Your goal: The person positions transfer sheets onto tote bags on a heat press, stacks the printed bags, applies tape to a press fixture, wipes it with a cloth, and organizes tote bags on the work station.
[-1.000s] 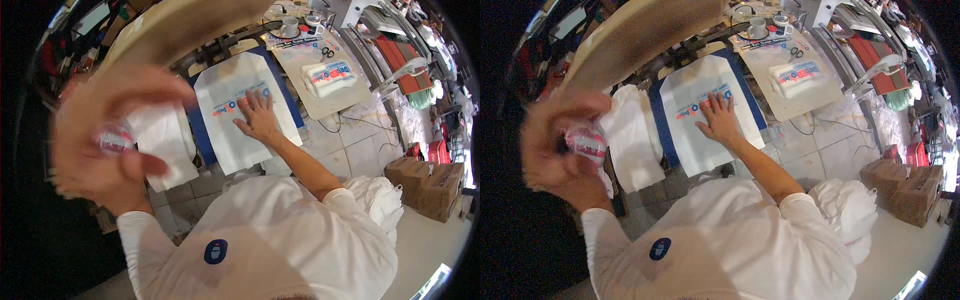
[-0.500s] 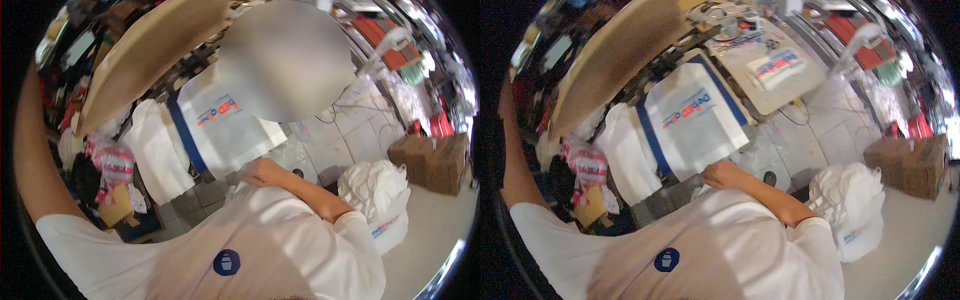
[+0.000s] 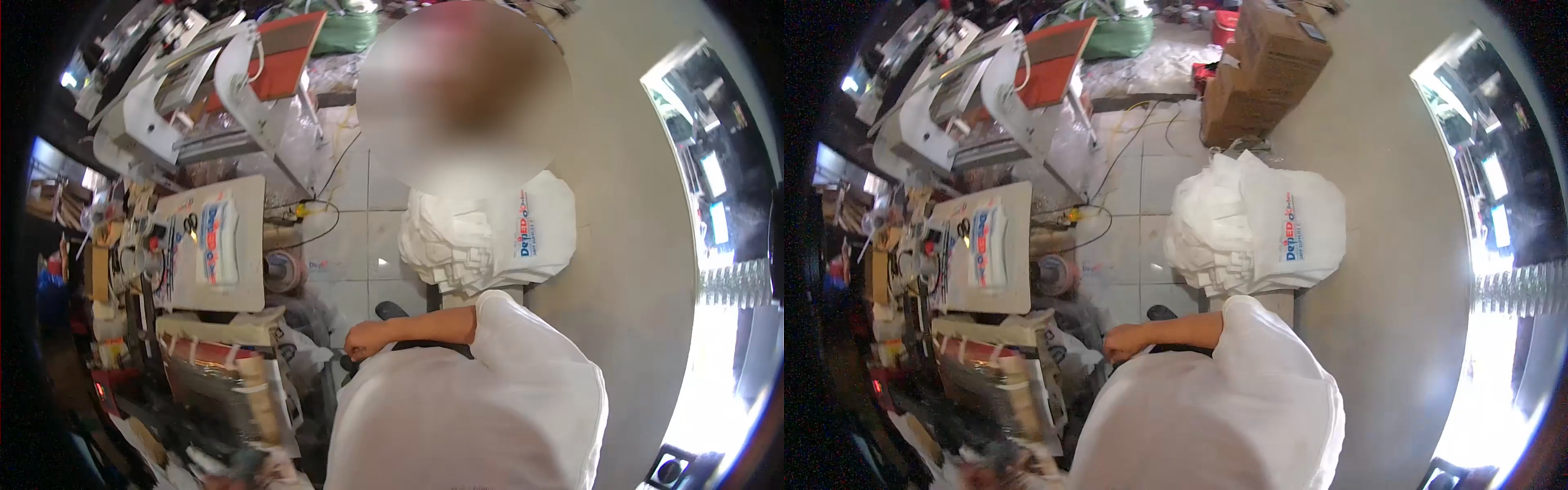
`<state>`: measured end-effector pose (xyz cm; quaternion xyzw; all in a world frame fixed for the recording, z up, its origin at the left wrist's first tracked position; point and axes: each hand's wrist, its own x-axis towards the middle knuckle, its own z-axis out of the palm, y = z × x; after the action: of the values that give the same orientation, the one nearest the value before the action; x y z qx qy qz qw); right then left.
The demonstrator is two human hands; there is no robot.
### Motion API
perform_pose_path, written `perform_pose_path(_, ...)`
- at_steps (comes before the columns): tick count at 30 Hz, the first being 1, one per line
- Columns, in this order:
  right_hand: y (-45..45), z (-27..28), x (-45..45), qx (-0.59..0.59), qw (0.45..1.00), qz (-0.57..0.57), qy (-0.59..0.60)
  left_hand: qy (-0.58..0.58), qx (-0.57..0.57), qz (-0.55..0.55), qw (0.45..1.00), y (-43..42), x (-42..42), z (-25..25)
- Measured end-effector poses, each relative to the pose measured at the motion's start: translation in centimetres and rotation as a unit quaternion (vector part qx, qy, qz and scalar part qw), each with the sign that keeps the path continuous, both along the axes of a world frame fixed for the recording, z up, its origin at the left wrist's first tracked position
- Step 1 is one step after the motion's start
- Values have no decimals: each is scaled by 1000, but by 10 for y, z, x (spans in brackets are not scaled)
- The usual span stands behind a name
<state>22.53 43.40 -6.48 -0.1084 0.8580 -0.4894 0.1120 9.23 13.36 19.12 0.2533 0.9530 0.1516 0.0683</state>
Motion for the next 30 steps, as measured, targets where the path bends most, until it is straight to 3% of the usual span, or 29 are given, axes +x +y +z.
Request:
perform_pose_path(2, 0, 3, 1, 3, 1000, -11, 2, 33, 28, 40, 998, -4, 13, -34)
perform_pose_path(3, 1, 9, -1, 18, 1000, 2, 9, 89, 138, 21, 986, 13, 26, -44)
perform_pose_path(6, 3, 23, -6, 43, 997, 54, 18, 110, 220, 102, 964, 13, 18, -19)
perform_pose_path(7, 3, 28, -13, 50, 995, 80, 19, 166, 171, 41, 970, 9, 2, -17)
perform_pose_path(9, -9, 43, -28, 95, 989, 107, 24, 152, 123, -50, 979, 29, -24, 6)
perform_pose_path(10, -16, 56, -35, 137, 981, 133, 18, 112, 154, -113, 975, 51, -29, 28)
perform_pose_path(13, -61, 121, -51, 21, 968, 81, 235, 47, 235, -263, 935, 125, -38, 51)
perform_pose_path(14, -79, 150, -56, -41, 939, 72, 334, 19, 207, -292, 934, 138, -48, 45)
perform_pose_path(16, -117, 197, -62, -152, 893, 42, 421, -30, 174, -381, 907, 165, -51, 29)
perform_pose_path(17, -132, 217, -63, -137, 879, 32, 455, -33, 182, -399, 898, 166, -55, 10)
perform_pose_path(18, -144, 224, -66, -118, 865, 20, 488, -45, 102, -463, 879, 163, -62, -14)
perform_pose_path(19, -152, 218, -72, -96, 868, 3, 487, -51, 22, -524, 850, 164, -66, -33)
perform_pose_path(20, -162, 210, -81, -59, 888, 51, 454, -52, 29, -545, 836, 164, -61, -45)
perform_pose_path(22, -180, 195, -86, -21, 906, 78, 415, -218, 36, -531, 818, 151, -54, -65)
perform_pose_path(24, -197, 180, -82, 21, 890, 56, 452, -188, -18, -567, 802, 144, -62, -66)
perform_pose_path(26, -217, 181, -80, 12, 894, -19, 447, -194, -157, -515, 820, 139, -59, -36)
perform_pose_path(27, -221, 180, -77, 6, 892, -79, 446, -221, -142, -480, 837, 140, -65, -44)
perform_pose_path(28, -226, 174, -77, 17, 896, -86, 435, -136, -104, -504, 846, 138, -60, -41)
perform_pose_path(30, -238, 160, -86, 49, 873, -114, 472, -106, -92, -532, 835, 137, -51, -32)
